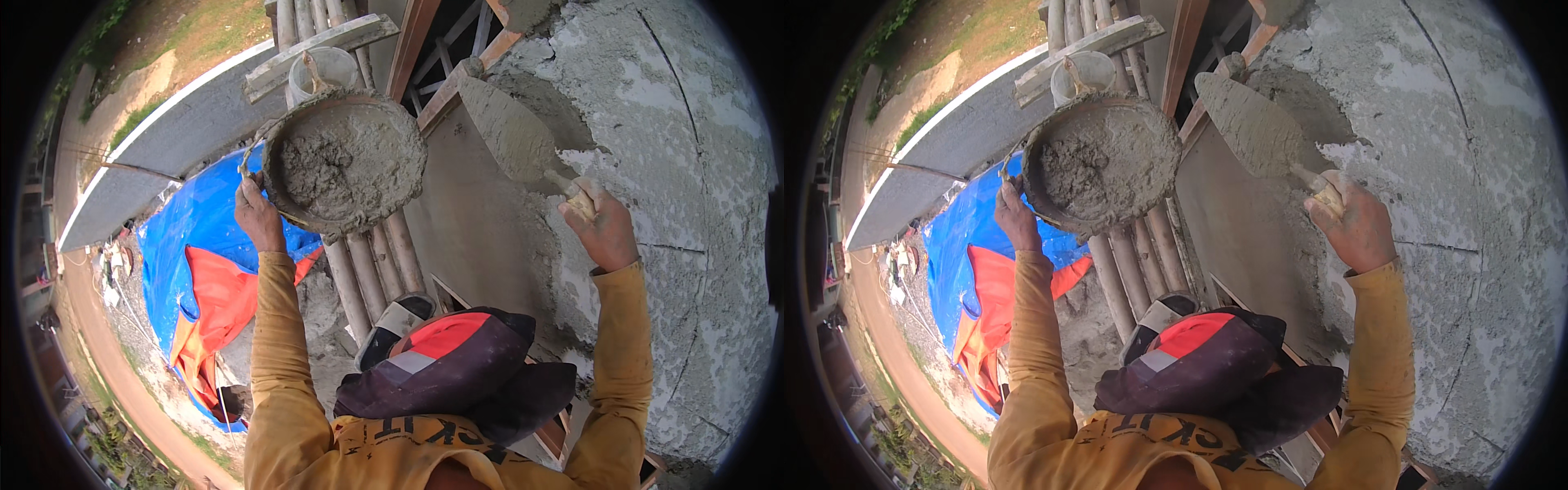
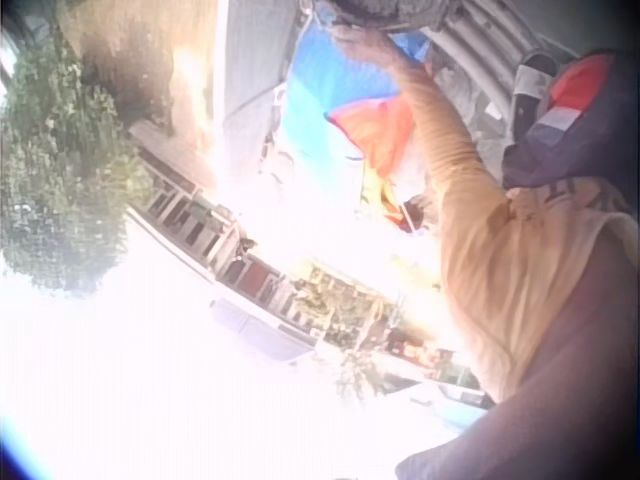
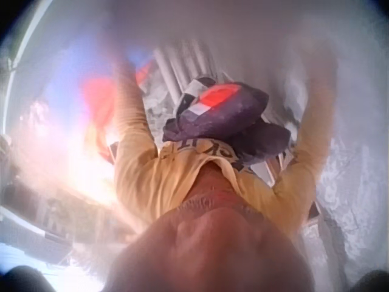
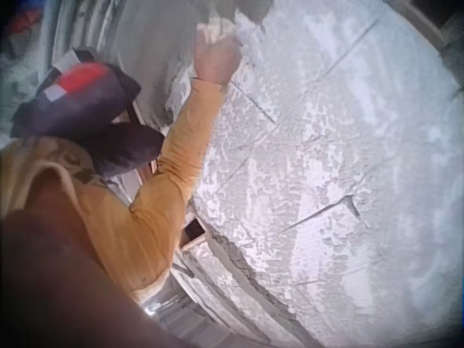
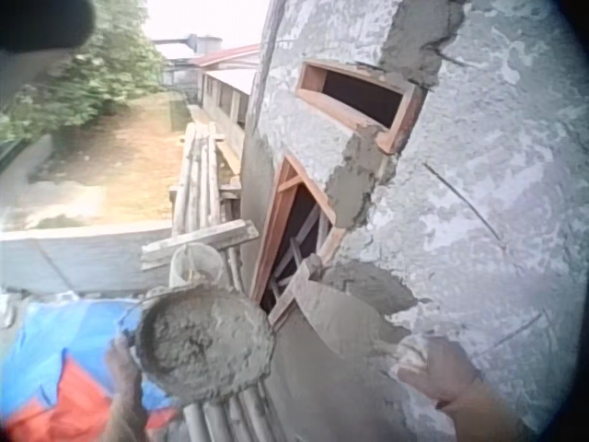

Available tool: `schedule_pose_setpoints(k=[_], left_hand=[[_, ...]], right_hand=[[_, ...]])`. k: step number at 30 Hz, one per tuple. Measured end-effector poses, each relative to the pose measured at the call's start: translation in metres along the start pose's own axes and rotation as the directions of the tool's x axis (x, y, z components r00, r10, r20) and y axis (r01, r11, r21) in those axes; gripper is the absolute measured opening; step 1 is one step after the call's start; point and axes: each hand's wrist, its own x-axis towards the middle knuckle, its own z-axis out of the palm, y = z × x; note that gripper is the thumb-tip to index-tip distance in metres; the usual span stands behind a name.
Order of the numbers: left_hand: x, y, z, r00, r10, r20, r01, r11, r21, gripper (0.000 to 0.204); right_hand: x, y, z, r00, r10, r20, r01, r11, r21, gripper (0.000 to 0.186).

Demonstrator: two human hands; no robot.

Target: The person scoops wet cement from a head pan using a trowel and applies it to a concrete wall. They smooth the surface with the trowel and use a wooden straightedge to level the plaster around a window frame.

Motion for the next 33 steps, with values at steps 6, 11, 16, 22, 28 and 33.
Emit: schedule_pose_setpoints(k=[6, 11, 16, 22, 28, 33], left_hand=[[0.002, -0.005, -0.004, 0.999, -0.003, -0.052, 0.002, 1.000, -0.002, 0.041], [-0.003, 0.016, 0.005, 0.999, -0.002, -0.044, 0.004, 0.998, 0.055, 0.041], [-0.002, 0.007, 0.000, 0.997, 0.004, -0.077, 0.000, 0.998, 0.056, 0.042], [-0.002, 0.004, 0.002, 0.999, -0.022, -0.026, 0.022, 0.999, 0.029, 0.041], [0.001, -0.008, -0.007, 1.000, -0.030, 0.004, 0.030, 0.999, -0.038, 0.040], [0.002, 0.005, -0.007, 0.998, -0.042, 0.041, 0.040, 0.998, 0.041, 0.040]], right_hand=[[0.086, -0.083, 0.046, 0.961, -0.154, 0.228, 0.217, 0.935, -0.280, 0.031], [0.118, -0.128, 0.139, 0.927, -0.159, 0.341, 0.272, 0.909, -0.317, 0.019], [0.100, -0.160, 0.175, 0.858, -0.109, 0.502, 0.082, 0.994, 0.076, 0.029], [0.066, -0.125, 0.150, 0.895, -0.183, 0.407, 0.039, 0.941, 0.337, 0.038], [0.043, -0.124, 0.083, 0.922, -0.357, 0.151, 0.259, 0.857, 0.447, 0.039], [0.040, -0.110, 0.010, 0.919, -0.297, 0.259, 0.017, 0.687, 0.726, 0.035]])
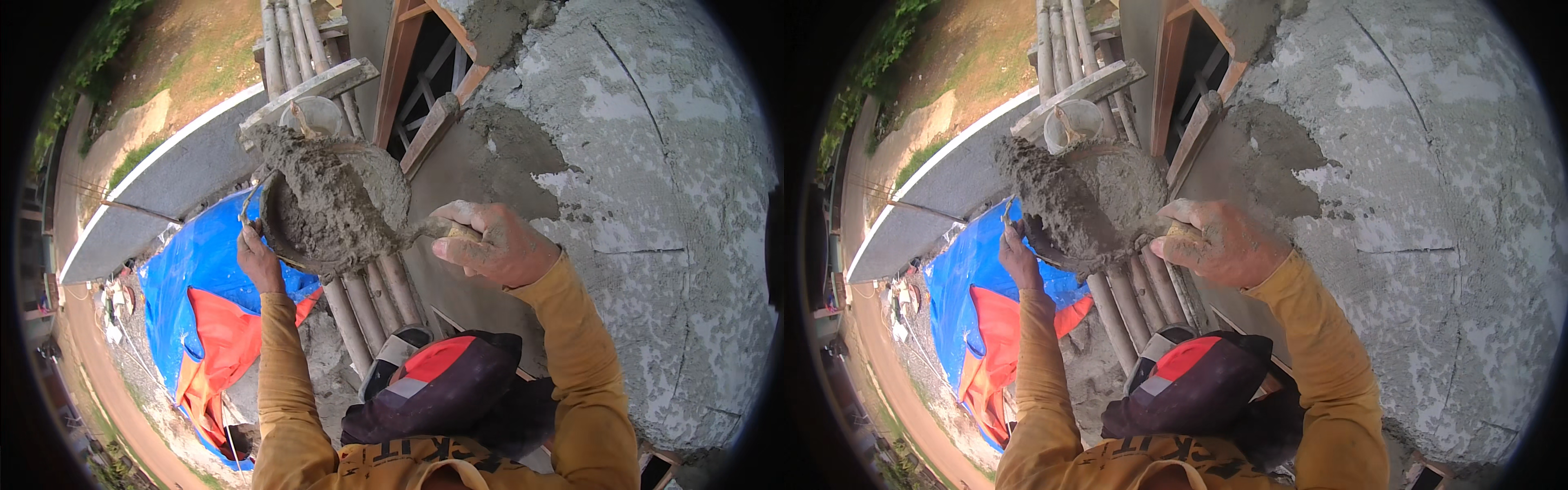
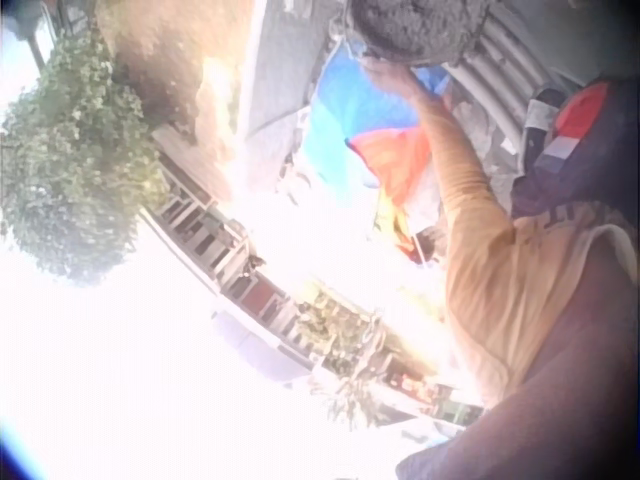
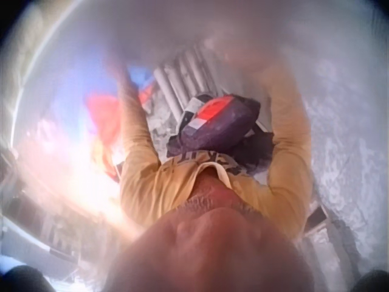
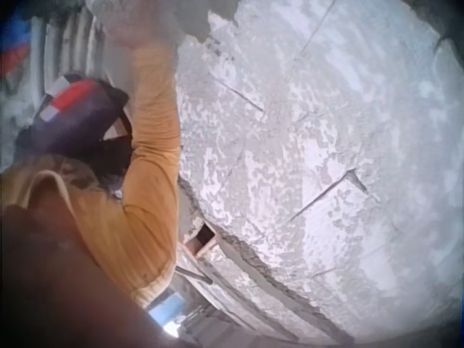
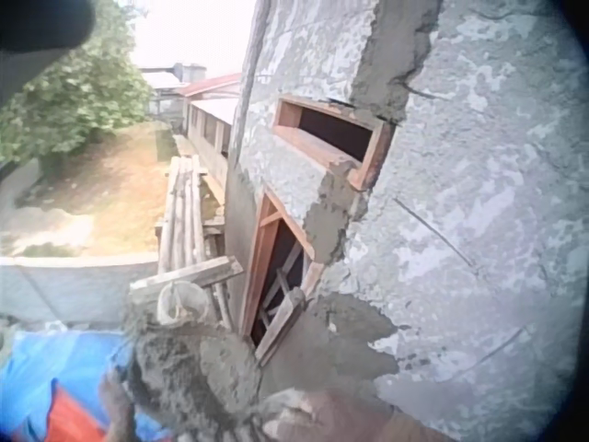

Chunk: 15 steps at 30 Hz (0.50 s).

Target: The person scoops wet cement from a head pan using a trowel and applies it to a concrete wall. They smooth the surface with the trowel and use a wooden straightedge to level the plaster around a window frame.

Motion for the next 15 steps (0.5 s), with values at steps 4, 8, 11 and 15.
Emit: schedule_pose_setpoints(k=[4, 8, 11, 15], left_hand=[[0.000, -0.004, 0.007, 0.999, 0.047, 0.006, -0.047, 0.999, -0.027, 0.041], [0.001, 0.003, 0.002, 0.998, 0.063, -0.019, -0.062, 0.998, 0.017, 0.041], [-0.005, -0.006, -0.002, 0.999, 0.025, -0.031, -0.026, 1.000, -0.009, 0.042], [-0.002, -0.004, 0.004, 0.998, 0.034, -0.047, -0.035, 0.999, -0.030, 0.042]], right_hand=[[-0.009, 0.049, -0.074, 0.867, 0.456, -0.200, -0.358, 0.850, 0.387, 0.035], [-0.084, 0.012, -0.119, 0.629, 0.397, -0.669, -0.368, 0.909, 0.195, 0.054], [-0.095, 0.000, -0.106, 0.655, 0.362, -0.664, -0.441, 0.896, 0.053, 0.053], [-0.059, 0.023, -0.076, 0.911, 0.005, -0.413, -0.277, 0.750, -0.601, 0.044]])
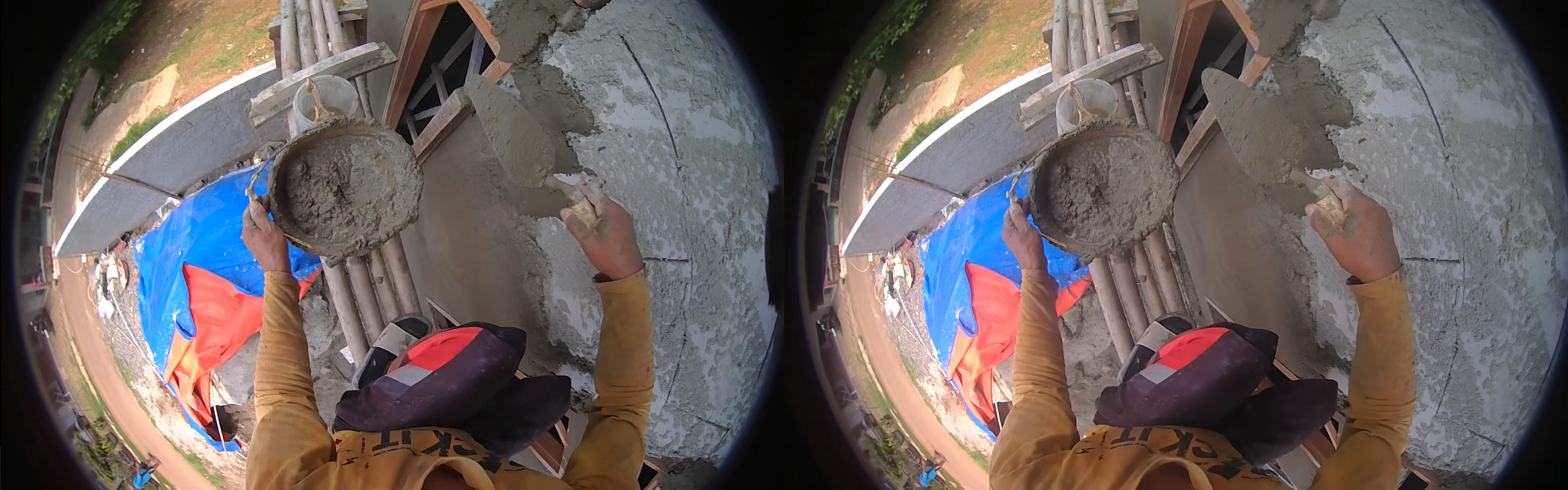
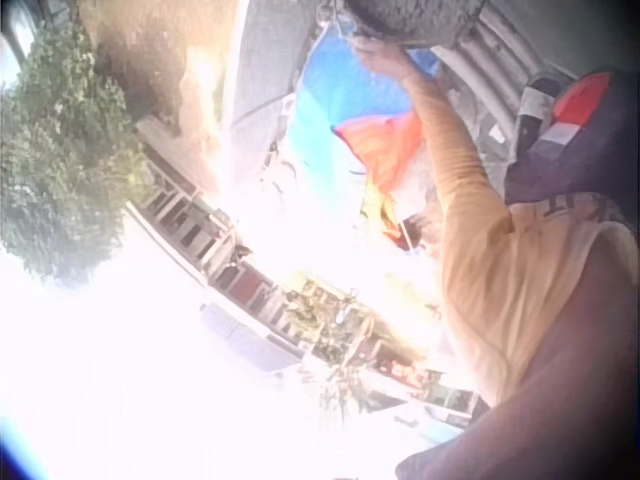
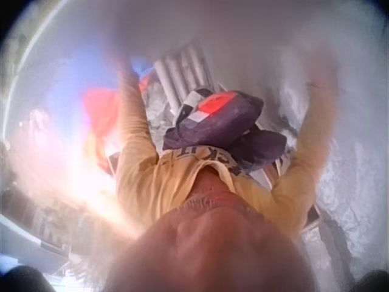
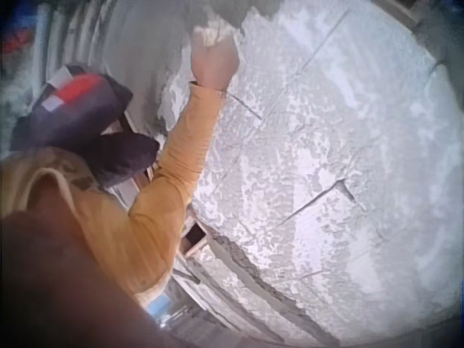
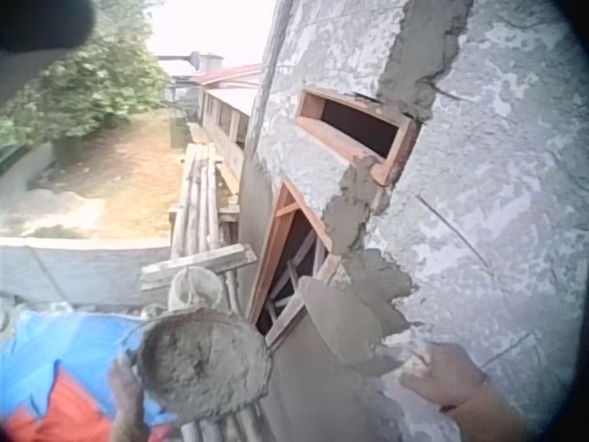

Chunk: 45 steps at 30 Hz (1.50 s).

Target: The person scoops wet cement from a head pan using a trowel and applies it to a concrete wall. They smooth the surface with the trowel and use a wooden straightedge to level the plaster around a window frame.

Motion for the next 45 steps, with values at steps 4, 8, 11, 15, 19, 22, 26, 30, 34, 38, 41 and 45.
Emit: schedule_pose_setpoints(k=[4, 8, 11, 15, 19, 22, 26, 30, 34, 38, 41, 45], left_hand=[[0.001, 0.003, 0.006, 1.000, 0.006, -0.021, -0.006, 1.000, 0.012, 0.044], [0.001, 0.005, 0.000, 0.999, 0.009, -0.051, -0.006, 0.999, 0.051, 0.042], [-0.001, 0.012, 0.006, 0.999, -0.019, -0.045, 0.022, 0.998, 0.055, 0.042], [-0.003, 0.005, 0.004, 0.997, -0.005, -0.077, 0.004, 1.000, -0.021, 0.038], [-0.002, 0.006, 0.009, 0.999, 0.022, -0.030, -0.022, 1.000, -0.002, 0.038], [-0.001, 0.002, 0.000, 0.999, -0.048, -0.020, 0.047, 0.997, -0.058, 0.040], [-0.001, 0.005, -0.003, 1.000, -0.025, 0.016, 0.026, 0.999, -0.036, 0.041], [0.002, 0.004, 0.003, 1.000, -0.020, 0.023, 0.020, 1.000, 0.005, 0.041], [0.001, 0.009, 0.002, 0.999, -0.001, 0.034, 0.000, 1.000, 0.024, 0.041], [-0.005, 0.007, -0.004, 1.000, -0.022, 0.013, 0.022, 1.000, 0.011, 0.040], [-0.002, 0.008, 0.000, 1.000, -0.016, -0.002, 0.017, 0.999, 0.051, 0.041], [-0.002, 0.008, 0.000, 0.999, -0.030, -0.017, 0.030, 1.000, -0.007, 0.041]], right_hand=[[0.053, -0.046, 0.056, 0.934, -0.095, 0.343, 0.217, 0.917, -0.336, 0.033], [0.099, -0.091, 0.124, 0.903, -0.153, 0.402, 0.331, 0.845, -0.420, 0.026], [0.102, -0.124, 0.198, 0.878, -0.174, 0.447, 0.332, 0.893, -0.305, 0.019], [0.076, -0.125, 0.210, 0.829, -0.112, 0.548, 0.109, 0.993, 0.040, 0.036], [0.052, -0.079, 0.208, 0.891, -0.289, 0.351, 0.170, 0.928, 0.331, 0.040], [0.044, -0.085, 0.188, 0.876, -0.319, 0.362, 0.195, 0.920, 0.341, 0.045], [0.031, -0.066, 0.169, 0.874, -0.310, 0.374, 0.046, 0.819, 0.572, 0.049], [0.023, 0.013, 0.173, 0.751, -0.050, 0.658, -0.607, 0.340, 0.718, 0.054], [0.026, 0.068, 0.114, 0.765, 0.491, 0.418, -0.628, 0.424, 0.652, 0.063], [0.006, 0.052, 0.026, 0.898, 0.410, 0.162, -0.430, 0.731, 0.530, 0.065], [0.019, 0.033, 0.029, 0.981, 0.104, 0.164, -0.130, 0.978, 0.160, 0.056], [0.073, -0.033, 0.079, 0.910, -0.168, 0.378, 0.309, 0.885, -0.349, 0.033]])
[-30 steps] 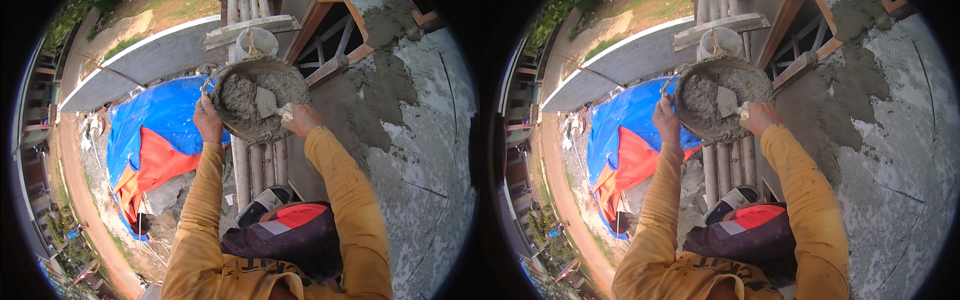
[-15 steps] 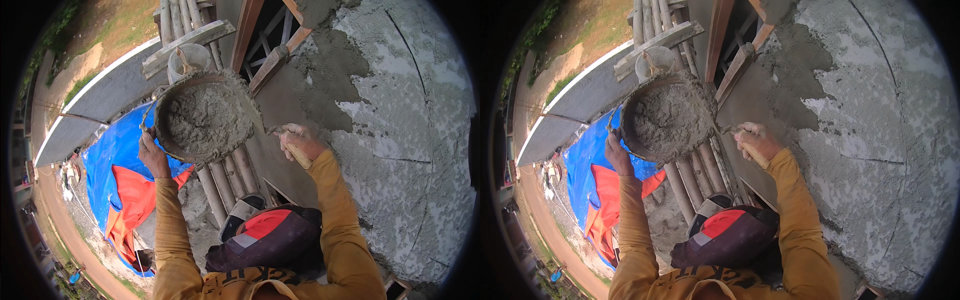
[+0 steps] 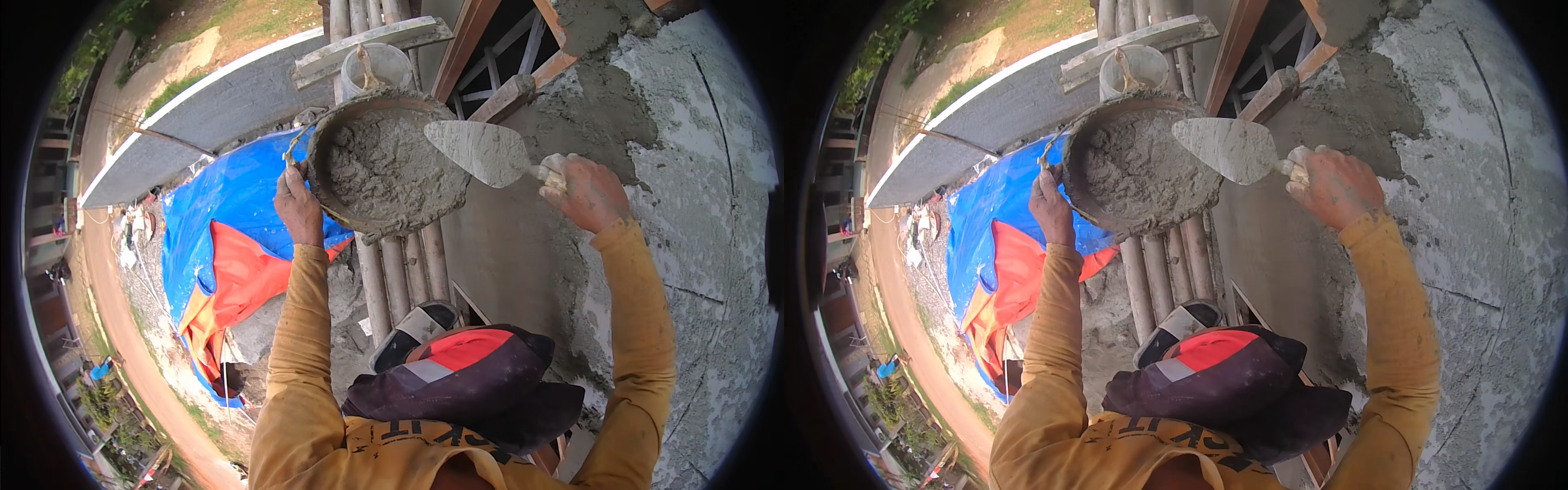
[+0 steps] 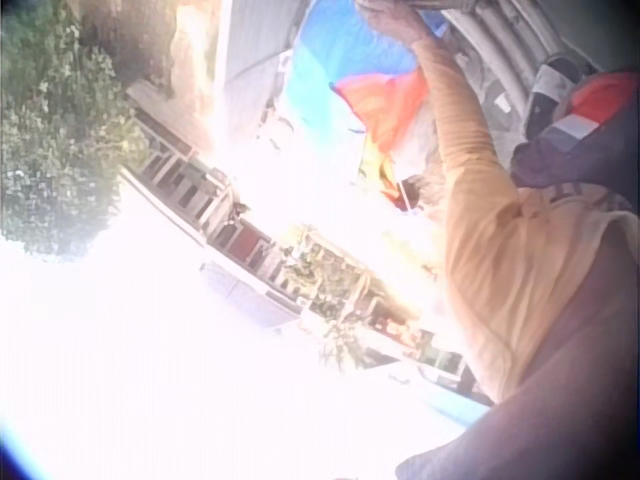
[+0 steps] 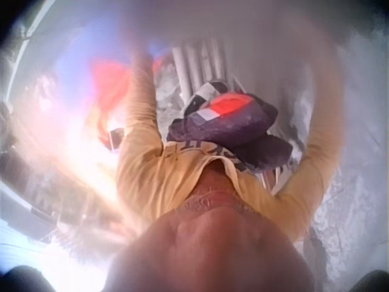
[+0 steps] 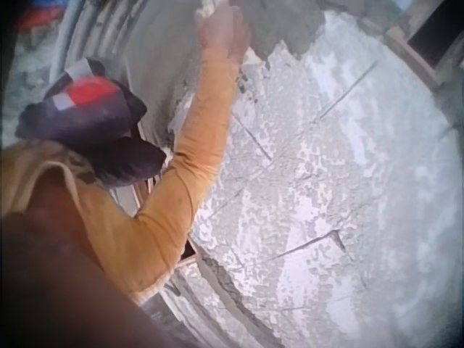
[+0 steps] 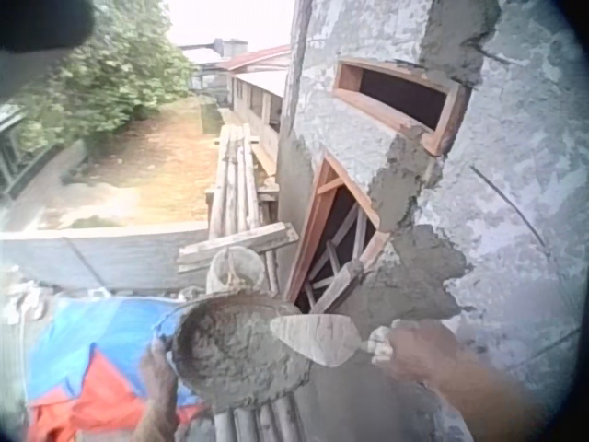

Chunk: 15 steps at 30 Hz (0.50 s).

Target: The person scoops wet cement from a head pan using a trowel and applies it to a concrete wall. They smooth the surface with the trowel and use a wooden straightedge to level the plaster around a window frame.

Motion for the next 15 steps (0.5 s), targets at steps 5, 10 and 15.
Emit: schedule_pose_setpoints(k=[5, 10, 15], left_hand=[[0.002, 0.004, 0.003, 1.000, -0.015, 0.009, 0.015, 1.000, -0.021, 0.042], [-0.001, 0.003, 0.003, 1.000, -0.017, -0.023, 0.016, 1.000, -0.024, 0.040], [0.000, -0.002, 0.005, 1.000, 0.004, -0.013, -0.005, 0.999, -0.050, 0.041]], right_hand=[[0.088, -0.079, 0.041, 0.995, -0.046, 0.087, 0.057, 0.990, -0.129, 0.020], [0.073, -0.091, 0.075, 0.988, 0.037, 0.151, -0.095, 0.912, 0.398, 0.029], [0.037, -0.061, 0.084, 1.000, 0.018, -0.011, -0.006, 0.757, 0.653, 0.041]])
